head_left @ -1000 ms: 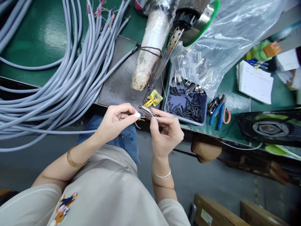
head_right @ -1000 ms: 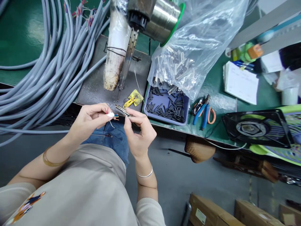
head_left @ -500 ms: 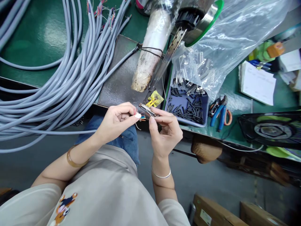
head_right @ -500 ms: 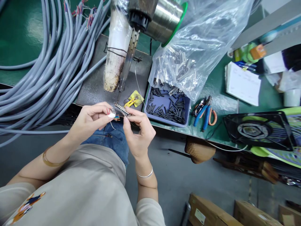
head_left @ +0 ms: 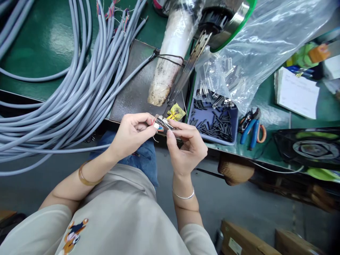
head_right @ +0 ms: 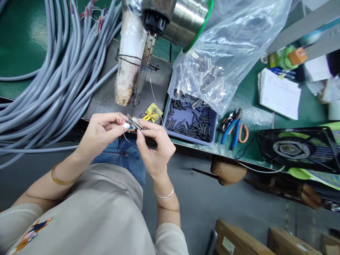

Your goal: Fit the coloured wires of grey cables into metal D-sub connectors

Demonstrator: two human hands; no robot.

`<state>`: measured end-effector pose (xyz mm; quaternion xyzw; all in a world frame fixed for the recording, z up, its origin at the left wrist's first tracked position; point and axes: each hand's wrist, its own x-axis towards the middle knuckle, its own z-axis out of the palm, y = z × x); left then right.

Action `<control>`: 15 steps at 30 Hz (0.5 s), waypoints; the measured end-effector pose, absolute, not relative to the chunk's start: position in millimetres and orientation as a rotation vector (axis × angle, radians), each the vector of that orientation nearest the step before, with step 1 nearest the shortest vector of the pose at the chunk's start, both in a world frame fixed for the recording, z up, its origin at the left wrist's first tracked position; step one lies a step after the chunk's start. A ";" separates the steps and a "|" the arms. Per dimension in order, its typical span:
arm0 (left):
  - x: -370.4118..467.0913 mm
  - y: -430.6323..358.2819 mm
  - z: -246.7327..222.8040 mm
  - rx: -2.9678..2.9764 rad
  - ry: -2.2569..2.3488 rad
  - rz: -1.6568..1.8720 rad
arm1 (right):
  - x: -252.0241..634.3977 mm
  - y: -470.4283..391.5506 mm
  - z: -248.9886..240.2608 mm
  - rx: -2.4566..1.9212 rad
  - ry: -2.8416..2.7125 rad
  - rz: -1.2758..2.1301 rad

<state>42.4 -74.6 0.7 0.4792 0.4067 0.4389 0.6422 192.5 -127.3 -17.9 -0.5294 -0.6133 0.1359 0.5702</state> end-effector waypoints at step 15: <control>45.5 -68.4 7.1 1.121 0.973 0.999 | 193.4 -118.0 -11.6 -1.253 -1.504 0.154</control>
